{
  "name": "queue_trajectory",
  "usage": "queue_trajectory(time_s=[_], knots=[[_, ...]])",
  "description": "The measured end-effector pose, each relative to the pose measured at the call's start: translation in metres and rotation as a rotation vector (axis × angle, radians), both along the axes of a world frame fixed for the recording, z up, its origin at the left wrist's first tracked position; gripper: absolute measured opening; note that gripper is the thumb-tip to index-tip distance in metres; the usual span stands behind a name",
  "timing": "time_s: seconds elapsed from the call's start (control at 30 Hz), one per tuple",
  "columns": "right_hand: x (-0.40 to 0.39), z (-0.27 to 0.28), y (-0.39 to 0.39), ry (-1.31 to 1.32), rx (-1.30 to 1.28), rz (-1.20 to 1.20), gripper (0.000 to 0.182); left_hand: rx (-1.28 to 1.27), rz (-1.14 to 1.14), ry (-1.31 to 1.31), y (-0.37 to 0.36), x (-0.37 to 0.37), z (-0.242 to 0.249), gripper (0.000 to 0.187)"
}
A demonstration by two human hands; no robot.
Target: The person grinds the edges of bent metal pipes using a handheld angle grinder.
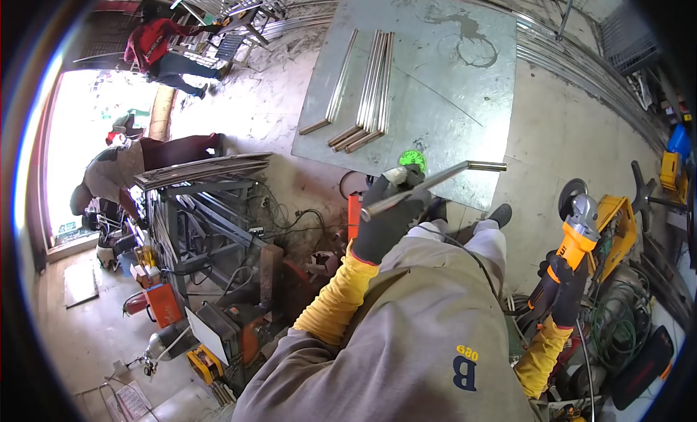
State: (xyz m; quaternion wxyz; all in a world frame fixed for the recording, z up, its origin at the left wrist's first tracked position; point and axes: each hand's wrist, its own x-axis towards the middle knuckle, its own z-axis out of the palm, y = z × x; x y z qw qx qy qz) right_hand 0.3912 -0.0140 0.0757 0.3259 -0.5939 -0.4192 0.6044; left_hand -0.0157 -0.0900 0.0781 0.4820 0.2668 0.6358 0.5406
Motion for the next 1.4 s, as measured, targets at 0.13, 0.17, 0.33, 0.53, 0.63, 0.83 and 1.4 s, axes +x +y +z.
queue_trajectory(time_s=[0.13,0.17,0.33,0.53,0.63,0.83,1.4], knots=[[-0.003,-0.006,-0.007,-0.024,-0.027,0.035,0.041,0.184,-0.013,0.102,0.004,0.004,-0.014,0.037],[-0.005,-0.008,-0.009,-0.04,-0.014,0.041,0.04,0.178,-0.021,0.098,0.003,0.001,-0.012,0.037],[0.013,-0.042,-0.018,-0.114,-0.034,0.162,0.034,0.079,-0.136,0.348,-0.033,-0.019,-0.052,0.032],[-0.024,-0.041,-0.025,-0.267,0.088,0.304,0.065,0.112,-0.112,0.268,-0.027,-0.02,-0.022,0.039],[-0.033,-0.036,-0.024,-0.209,-0.063,0.293,0.066,0.01,-0.143,0.33,-0.009,-0.01,-0.008,0.042],[-0.04,-0.035,-0.025,-0.232,-0.081,0.356,0.069,-0.07,-0.122,0.444,-0.018,-0.022,-0.009,0.037],[-0.059,-0.007,-0.008,-0.349,-0.068,0.44,0.068,0.193,-0.238,0.299,-0.035,-0.022,-0.017,0.028]])
